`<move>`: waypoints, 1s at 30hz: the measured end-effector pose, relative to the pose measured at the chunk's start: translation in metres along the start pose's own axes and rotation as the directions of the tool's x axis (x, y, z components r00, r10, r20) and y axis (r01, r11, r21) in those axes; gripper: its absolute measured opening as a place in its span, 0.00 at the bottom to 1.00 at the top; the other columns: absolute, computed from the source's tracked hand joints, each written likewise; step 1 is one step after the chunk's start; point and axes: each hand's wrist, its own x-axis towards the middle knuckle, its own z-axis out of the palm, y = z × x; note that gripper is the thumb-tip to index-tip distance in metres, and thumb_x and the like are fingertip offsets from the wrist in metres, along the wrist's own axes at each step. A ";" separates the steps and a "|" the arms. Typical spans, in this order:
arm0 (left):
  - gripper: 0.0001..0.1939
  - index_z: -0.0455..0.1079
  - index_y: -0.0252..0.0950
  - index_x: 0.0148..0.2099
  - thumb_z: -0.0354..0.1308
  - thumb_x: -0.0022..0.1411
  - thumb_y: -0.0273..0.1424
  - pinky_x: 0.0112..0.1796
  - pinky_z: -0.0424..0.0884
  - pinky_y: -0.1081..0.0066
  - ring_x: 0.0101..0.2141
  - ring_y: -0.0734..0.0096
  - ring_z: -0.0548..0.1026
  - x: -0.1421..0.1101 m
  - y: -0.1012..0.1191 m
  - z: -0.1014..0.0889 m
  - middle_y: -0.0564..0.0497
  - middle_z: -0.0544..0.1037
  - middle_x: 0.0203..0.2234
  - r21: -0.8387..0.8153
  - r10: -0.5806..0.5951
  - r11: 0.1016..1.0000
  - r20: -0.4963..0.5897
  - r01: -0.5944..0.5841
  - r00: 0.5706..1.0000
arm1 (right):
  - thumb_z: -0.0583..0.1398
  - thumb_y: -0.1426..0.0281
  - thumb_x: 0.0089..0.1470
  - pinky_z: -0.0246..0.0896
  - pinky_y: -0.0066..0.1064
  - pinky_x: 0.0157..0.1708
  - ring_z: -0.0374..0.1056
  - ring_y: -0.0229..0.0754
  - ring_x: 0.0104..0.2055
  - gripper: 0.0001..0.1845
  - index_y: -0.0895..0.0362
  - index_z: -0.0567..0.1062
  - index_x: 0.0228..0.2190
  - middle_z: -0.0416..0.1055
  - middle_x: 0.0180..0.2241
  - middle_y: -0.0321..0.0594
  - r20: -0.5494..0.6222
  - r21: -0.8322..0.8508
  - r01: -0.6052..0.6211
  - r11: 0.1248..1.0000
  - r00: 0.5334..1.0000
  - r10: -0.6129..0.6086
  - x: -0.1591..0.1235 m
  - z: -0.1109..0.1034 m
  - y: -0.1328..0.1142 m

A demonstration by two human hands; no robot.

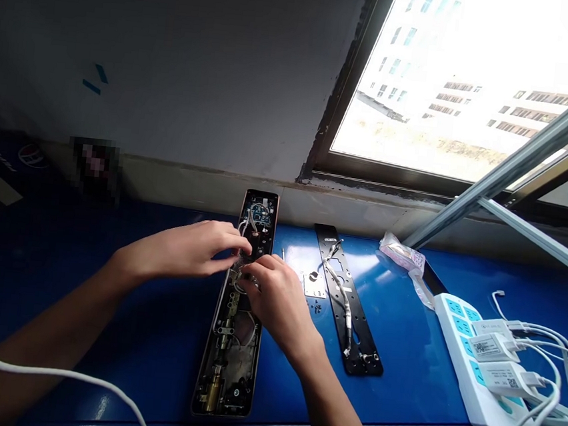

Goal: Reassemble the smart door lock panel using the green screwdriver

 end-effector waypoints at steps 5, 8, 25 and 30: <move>0.10 0.80 0.38 0.45 0.57 0.69 0.24 0.38 0.70 0.69 0.40 0.63 0.79 0.003 0.006 0.003 0.49 0.81 0.37 0.006 0.017 1.000 0.039 -0.017 0.999 | 0.69 0.68 0.59 0.70 0.33 0.34 0.75 0.41 0.35 0.12 0.52 0.82 0.46 0.81 0.40 0.39 -0.052 0.142 -0.050 0.989 0.997 0.058 -0.014 -0.010 0.003; 0.09 0.79 0.36 0.43 0.58 0.68 0.22 0.41 0.72 0.67 0.41 0.62 0.79 0.007 0.010 0.008 0.47 0.80 0.39 0.028 0.055 0.998 0.037 -0.056 0.998 | 0.62 0.66 0.65 0.68 0.32 0.33 0.73 0.39 0.33 0.07 0.52 0.78 0.44 0.80 0.37 0.38 -0.137 0.158 -0.162 0.974 0.973 0.184 -0.028 -0.023 0.012; 0.14 0.73 0.31 0.56 0.54 0.71 0.21 0.55 0.76 0.53 0.54 0.54 0.71 0.043 0.043 0.072 0.41 0.78 0.48 0.065 0.278 0.960 -0.344 -0.273 0.897 | 0.60 0.63 0.65 0.75 0.34 0.40 0.82 0.43 0.41 0.13 0.51 0.76 0.49 0.84 0.42 0.40 -0.300 0.099 -0.454 0.885 0.835 0.462 -0.055 -0.049 0.049; 0.12 0.76 0.33 0.52 0.55 0.70 0.23 0.52 0.77 0.51 0.54 0.51 0.72 0.049 0.052 0.079 0.41 0.80 0.46 0.114 0.327 0.944 -0.203 -0.309 0.923 | 0.68 0.64 0.58 0.79 0.38 0.46 0.82 0.45 0.42 0.08 0.53 0.83 0.40 0.85 0.39 0.39 -0.506 0.263 -0.346 0.901 0.746 0.434 -0.064 -0.074 0.063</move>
